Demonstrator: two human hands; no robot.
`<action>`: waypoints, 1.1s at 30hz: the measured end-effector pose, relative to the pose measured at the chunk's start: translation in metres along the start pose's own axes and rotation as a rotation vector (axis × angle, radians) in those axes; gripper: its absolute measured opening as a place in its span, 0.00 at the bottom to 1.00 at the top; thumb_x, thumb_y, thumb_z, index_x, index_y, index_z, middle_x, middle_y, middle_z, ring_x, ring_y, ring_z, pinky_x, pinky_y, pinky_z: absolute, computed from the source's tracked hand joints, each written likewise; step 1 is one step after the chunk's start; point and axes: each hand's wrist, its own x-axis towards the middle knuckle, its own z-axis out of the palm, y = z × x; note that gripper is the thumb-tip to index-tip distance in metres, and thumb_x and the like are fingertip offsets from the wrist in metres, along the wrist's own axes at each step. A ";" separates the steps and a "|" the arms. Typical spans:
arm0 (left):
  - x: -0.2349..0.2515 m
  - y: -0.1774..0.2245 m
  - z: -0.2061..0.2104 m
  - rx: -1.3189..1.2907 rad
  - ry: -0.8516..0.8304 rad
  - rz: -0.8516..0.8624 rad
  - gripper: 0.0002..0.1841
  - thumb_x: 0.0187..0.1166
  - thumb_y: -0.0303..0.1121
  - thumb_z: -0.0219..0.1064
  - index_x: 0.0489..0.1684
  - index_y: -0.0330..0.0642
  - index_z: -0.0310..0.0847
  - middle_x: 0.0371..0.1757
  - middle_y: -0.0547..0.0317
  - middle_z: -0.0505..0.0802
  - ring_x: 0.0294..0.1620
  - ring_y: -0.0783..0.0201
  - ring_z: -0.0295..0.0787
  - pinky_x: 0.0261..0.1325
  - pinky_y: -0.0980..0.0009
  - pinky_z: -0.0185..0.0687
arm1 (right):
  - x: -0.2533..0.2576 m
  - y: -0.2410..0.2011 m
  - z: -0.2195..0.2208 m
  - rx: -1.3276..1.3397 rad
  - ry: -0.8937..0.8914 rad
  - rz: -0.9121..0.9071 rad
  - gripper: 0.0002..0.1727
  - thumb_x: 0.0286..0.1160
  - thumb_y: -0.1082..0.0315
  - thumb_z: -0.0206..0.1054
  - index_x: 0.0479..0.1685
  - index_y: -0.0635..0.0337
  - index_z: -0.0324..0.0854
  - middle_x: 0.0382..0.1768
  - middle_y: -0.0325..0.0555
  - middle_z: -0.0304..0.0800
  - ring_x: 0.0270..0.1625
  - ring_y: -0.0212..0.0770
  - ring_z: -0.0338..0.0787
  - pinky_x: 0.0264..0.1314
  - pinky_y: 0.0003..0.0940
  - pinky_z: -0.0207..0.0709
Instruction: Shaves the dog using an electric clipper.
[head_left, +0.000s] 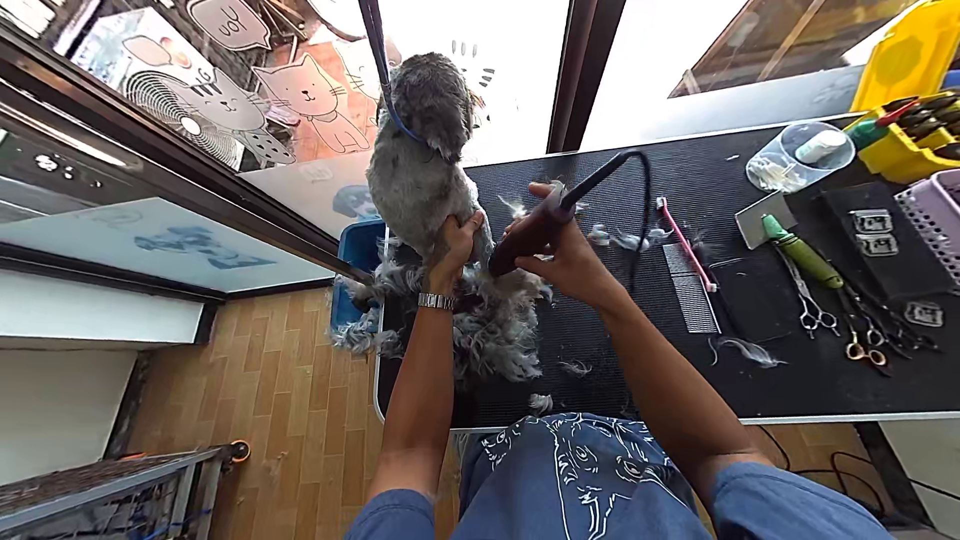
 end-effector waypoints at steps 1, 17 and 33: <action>-0.001 0.001 0.001 -0.018 0.006 -0.017 0.21 0.88 0.43 0.62 0.65 0.32 0.75 0.51 0.46 0.89 0.49 0.61 0.87 0.56 0.61 0.85 | -0.002 0.008 0.000 0.008 -0.037 0.007 0.54 0.60 0.83 0.76 0.91 0.60 0.47 0.63 0.53 0.88 0.66 0.44 0.89 0.67 0.44 0.87; -0.006 -0.002 0.033 -0.617 0.099 -0.013 0.09 0.93 0.37 0.54 0.49 0.41 0.71 0.23 0.60 0.79 0.12 0.70 0.72 0.15 0.76 0.76 | -0.019 0.033 0.008 0.278 0.068 0.016 0.44 0.60 0.86 0.72 0.82 0.64 0.57 0.59 0.53 0.90 0.62 0.47 0.91 0.66 0.45 0.87; -0.007 0.001 0.027 -0.663 0.048 -0.006 0.18 0.93 0.47 0.51 0.37 0.45 0.72 0.16 0.65 0.75 0.08 0.72 0.66 0.11 0.77 0.69 | -0.039 0.041 0.001 0.417 0.226 0.083 0.50 0.63 0.82 0.72 0.90 0.52 0.51 0.60 0.50 0.91 0.61 0.46 0.92 0.67 0.44 0.86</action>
